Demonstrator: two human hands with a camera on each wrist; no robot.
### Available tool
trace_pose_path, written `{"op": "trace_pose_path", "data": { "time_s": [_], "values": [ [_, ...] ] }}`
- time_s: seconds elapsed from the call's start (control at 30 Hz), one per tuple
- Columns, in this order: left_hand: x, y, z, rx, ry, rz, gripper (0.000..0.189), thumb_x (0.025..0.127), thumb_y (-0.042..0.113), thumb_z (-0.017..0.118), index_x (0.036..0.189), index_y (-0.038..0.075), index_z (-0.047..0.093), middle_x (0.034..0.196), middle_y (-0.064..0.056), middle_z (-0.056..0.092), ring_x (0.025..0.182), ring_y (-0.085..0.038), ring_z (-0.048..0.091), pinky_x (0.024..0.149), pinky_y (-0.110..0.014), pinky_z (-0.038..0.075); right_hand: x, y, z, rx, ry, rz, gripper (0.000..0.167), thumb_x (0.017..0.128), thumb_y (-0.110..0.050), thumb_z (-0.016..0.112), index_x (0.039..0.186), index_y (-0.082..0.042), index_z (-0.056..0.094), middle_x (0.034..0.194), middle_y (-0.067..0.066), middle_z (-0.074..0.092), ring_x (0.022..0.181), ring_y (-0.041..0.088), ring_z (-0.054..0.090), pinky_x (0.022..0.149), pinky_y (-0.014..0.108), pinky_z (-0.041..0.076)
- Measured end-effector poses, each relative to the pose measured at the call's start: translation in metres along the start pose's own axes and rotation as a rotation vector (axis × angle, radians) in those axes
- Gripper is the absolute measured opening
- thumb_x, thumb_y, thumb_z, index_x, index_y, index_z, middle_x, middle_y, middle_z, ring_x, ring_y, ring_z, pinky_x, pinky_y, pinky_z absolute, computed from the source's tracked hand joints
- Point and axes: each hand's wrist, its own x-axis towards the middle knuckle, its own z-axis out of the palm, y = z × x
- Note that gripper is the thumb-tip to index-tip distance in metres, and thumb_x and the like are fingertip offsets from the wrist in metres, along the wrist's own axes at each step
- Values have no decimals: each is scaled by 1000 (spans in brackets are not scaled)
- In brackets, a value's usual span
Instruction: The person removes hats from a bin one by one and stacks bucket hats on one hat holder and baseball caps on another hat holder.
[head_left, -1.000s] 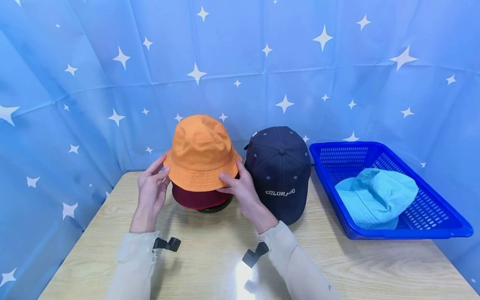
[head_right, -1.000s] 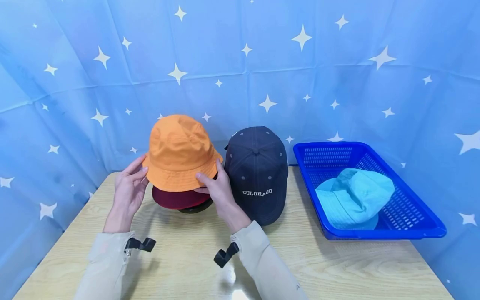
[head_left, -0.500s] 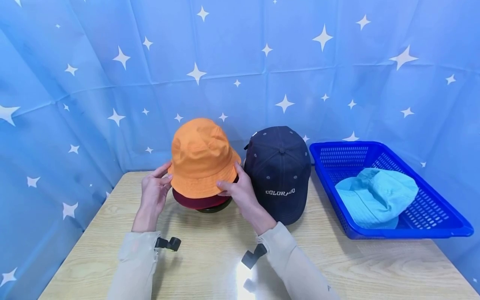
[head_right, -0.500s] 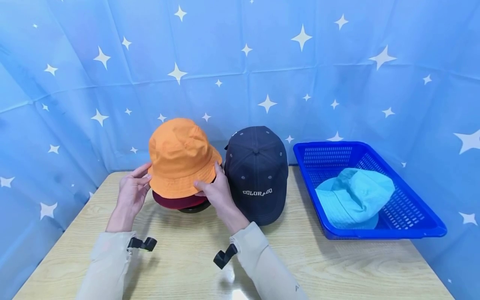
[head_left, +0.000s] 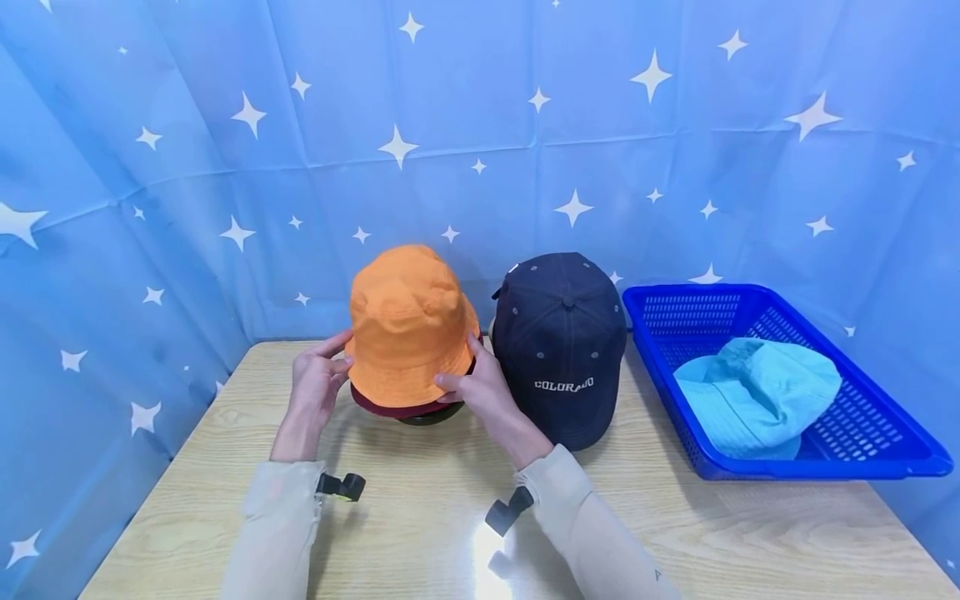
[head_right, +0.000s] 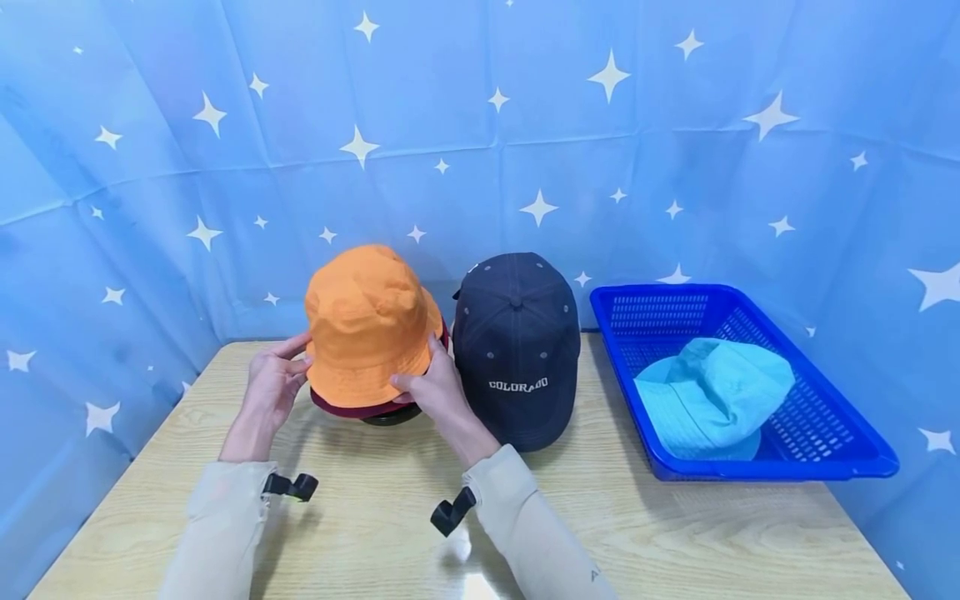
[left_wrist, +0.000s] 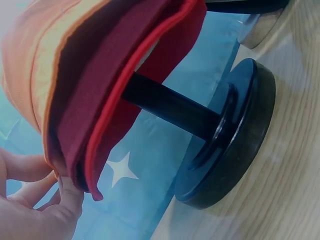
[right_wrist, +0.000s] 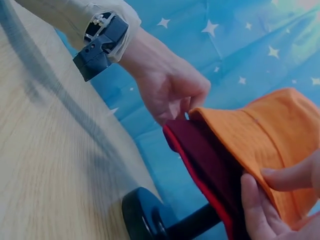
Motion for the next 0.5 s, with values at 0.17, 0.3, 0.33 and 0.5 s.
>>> {"op": "trace_pose_path", "data": {
  "time_s": [0.17,0.3,0.33,0.5],
  "values": [
    [2,-4,-1,-11,-5,-21,56,98,-13,47,153,-2,44,127,3,56,90,-4,66,81,-15,57,0,7,1,0,-6,-9,99,88,11,70,166,-15,16,169,11,30,87,19,72,71,33,66],
    [3,-5,-4,13,0,-25,57,97,-13,47,153,-1,45,123,4,57,86,-3,66,80,-15,57,1,9,3,-21,-1,2,101,88,11,70,167,-17,14,167,12,34,77,16,71,71,32,65],
    [4,-5,-4,21,1,-22,57,97,-13,47,153,-1,45,123,4,57,84,-2,65,79,-14,57,1,9,3,-28,2,5,101,88,11,70,167,-18,14,167,12,34,73,16,70,71,32,65],
    [4,-7,-4,42,9,-21,59,95,-15,46,153,-2,45,121,4,57,76,-2,64,76,-14,57,2,10,4,-48,13,23,100,90,10,70,167,-20,14,170,8,27,61,16,63,72,31,65]
  ]
}}
